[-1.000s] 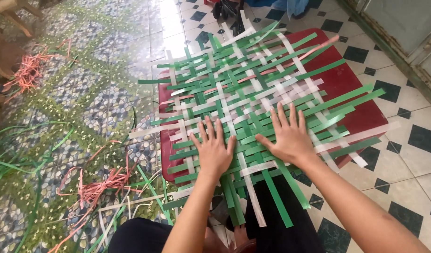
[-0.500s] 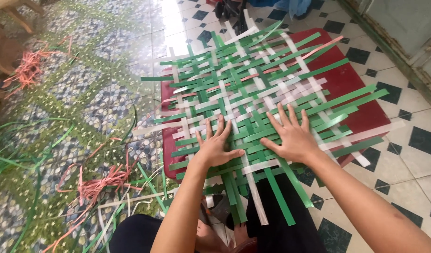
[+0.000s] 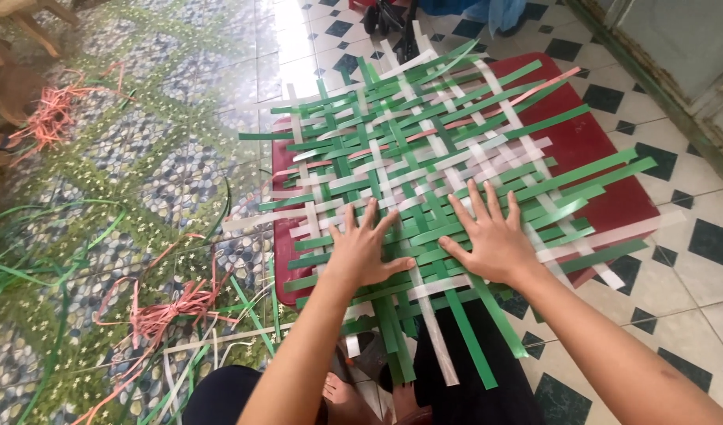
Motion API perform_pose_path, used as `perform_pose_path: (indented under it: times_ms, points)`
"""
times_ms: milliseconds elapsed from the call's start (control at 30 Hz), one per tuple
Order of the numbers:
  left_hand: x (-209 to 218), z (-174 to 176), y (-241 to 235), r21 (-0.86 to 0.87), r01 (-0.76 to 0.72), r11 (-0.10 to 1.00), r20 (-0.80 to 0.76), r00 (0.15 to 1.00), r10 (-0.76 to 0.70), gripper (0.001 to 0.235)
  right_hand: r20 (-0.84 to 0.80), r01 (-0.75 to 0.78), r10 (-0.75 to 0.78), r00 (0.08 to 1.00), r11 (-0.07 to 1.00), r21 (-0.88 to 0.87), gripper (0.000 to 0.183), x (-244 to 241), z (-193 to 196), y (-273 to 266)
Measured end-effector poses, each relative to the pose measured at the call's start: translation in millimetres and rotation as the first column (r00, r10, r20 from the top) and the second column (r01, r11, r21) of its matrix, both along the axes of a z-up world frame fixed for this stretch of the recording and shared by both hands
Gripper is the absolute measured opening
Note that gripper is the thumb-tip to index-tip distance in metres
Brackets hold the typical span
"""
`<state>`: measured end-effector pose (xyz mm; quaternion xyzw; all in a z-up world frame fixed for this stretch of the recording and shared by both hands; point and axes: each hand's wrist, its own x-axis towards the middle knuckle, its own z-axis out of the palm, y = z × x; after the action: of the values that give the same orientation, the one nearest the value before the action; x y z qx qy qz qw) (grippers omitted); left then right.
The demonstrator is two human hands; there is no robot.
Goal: The person weaves green and white plastic strips into a mat on a red stool. They interlace the strips by hand, periodically pressing down to tighten the weave and adjusting the mat's position.
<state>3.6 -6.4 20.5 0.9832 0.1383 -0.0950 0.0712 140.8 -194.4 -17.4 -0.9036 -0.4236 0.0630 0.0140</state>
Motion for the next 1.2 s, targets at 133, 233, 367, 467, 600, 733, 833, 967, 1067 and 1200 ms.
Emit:
perform_pose_path:
  times_ms: [133,233,367,467,600,733,833,967,1067,1200]
  points:
    - [13,-1,13,0.128,0.07,0.989,0.007,0.997,-0.072,0.101,0.003,-0.006,0.005,1.0,1.0,0.004,0.08,-1,1,-2]
    - [19,-7,19,0.245,0.138,0.96,0.018,0.989,-0.147,0.111,0.014,-0.005,0.004,1.0,1.0,0.027,0.08,0,-1,-3]
    - [21,-25,25,0.309,0.165,0.937,0.154,0.963,-0.22,0.108,0.01,0.004,-0.004,1.0,0.999,0.046,0.081,0,-3,-1]
    - [31,-23,30,0.281,0.174,0.944,0.162,0.961,-0.225,0.107,0.009,0.006,-0.006,1.0,1.0,0.027,0.081,-1,-1,-1]
    - [55,-27,65,0.062,0.097,0.993,0.281,0.953,-0.11,0.07,0.007,0.009,-0.009,1.0,1.0,0.005,0.082,1,-3,-1]
    - [98,-88,110,0.122,-0.086,0.989,0.383,0.923,0.033,0.048,0.006,0.008,-0.008,1.0,1.0,-0.001,0.081,-1,3,0]
    - [135,-109,126,-0.071,-0.369,0.927,0.564,0.751,0.343,0.045,0.025,-0.001,0.002,1.0,0.999,-0.044,0.082,-3,6,2]
    - [160,-101,128,0.096,-0.56,0.823,0.556,0.716,0.422,0.048,0.018,0.004,-0.003,1.0,0.999,-0.049,0.082,-1,8,3]
    - [167,-76,122,0.13,-0.595,0.793,0.495,0.732,0.468,0.056,0.019,0.002,-0.001,1.0,0.997,-0.079,0.083,1,11,3]
    - [193,-88,143,0.118,-0.646,0.754,0.399,0.726,0.56,0.064,-0.032,0.0,-0.003,0.999,0.995,-0.104,0.083,-1,17,4]
